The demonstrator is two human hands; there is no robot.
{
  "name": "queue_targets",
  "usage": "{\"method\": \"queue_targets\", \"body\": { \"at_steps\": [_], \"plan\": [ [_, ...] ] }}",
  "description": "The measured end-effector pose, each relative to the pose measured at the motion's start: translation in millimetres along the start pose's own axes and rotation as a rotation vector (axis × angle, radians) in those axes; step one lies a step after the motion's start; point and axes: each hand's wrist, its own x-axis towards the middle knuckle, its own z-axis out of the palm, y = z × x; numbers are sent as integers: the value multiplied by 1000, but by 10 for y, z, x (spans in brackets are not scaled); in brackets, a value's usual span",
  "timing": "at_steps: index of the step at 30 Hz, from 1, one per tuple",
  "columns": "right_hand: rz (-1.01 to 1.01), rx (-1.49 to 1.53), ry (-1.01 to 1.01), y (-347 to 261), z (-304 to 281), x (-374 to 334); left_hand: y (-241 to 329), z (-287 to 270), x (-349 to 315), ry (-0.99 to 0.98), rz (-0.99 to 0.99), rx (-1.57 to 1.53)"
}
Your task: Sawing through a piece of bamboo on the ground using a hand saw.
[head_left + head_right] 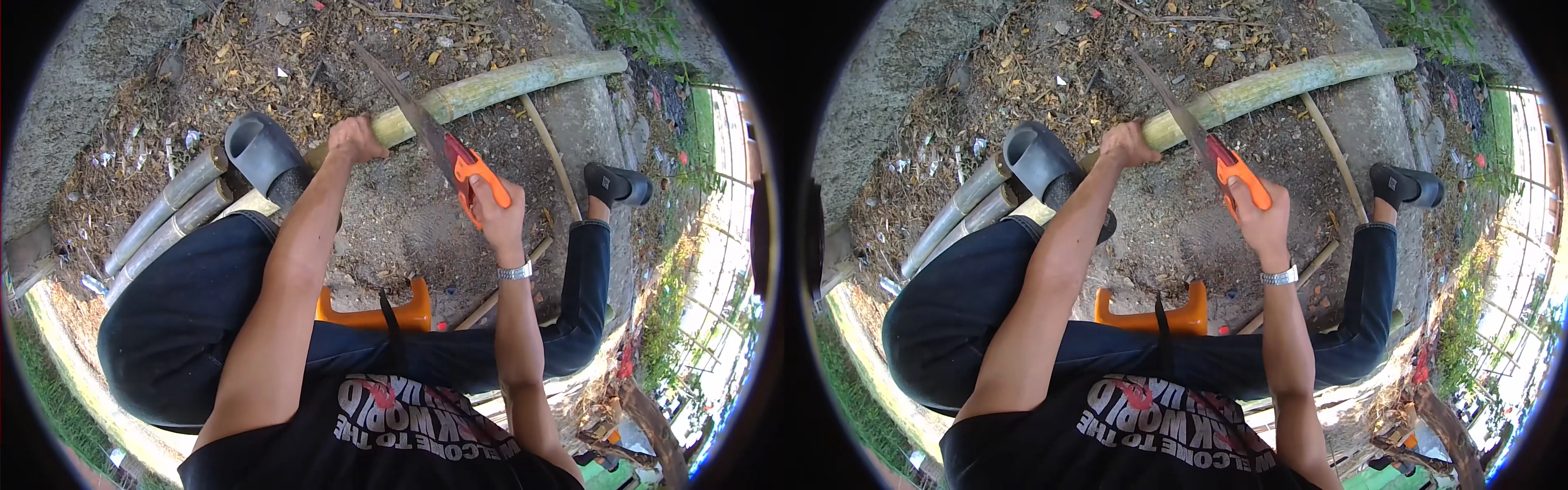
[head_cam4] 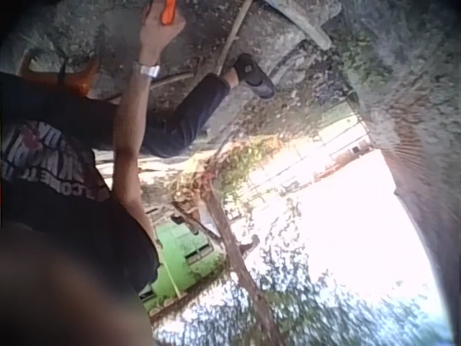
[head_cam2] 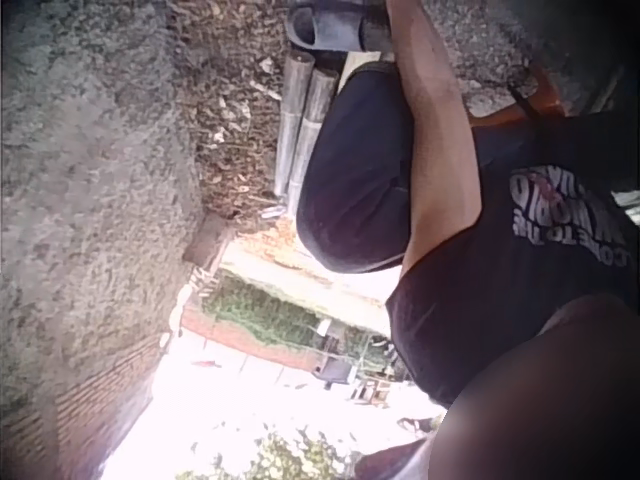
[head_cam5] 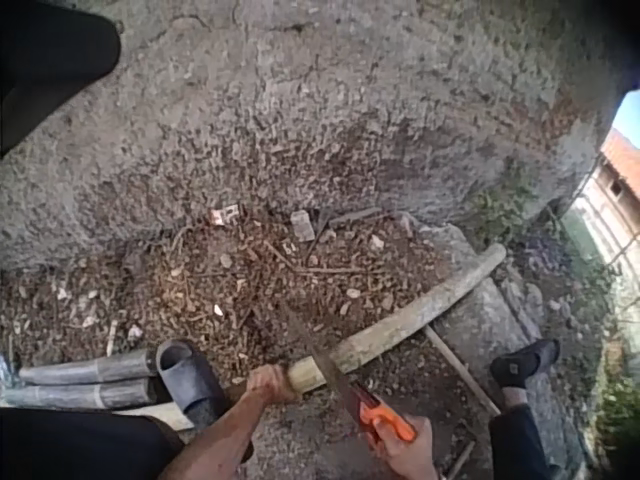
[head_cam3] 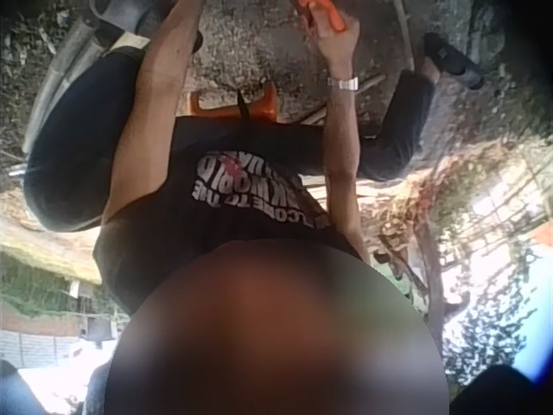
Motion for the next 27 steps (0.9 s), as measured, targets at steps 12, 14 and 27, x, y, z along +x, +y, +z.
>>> {"method": "queue_targets", "body": {
  "at_steps": [12, 14, 27],
  "plan": [
    [-303, -144, 73, -216, 20, -690, 104, 475, -236, 287, -18, -7],
    [-283, -150, 95, -23, 78, -704, 107, 482, -230, 293, -20, -7],
    [-174, -192, 6, 329, -11, -1087, 19, 580, -190, 302, 4, 29]
  ]
}}
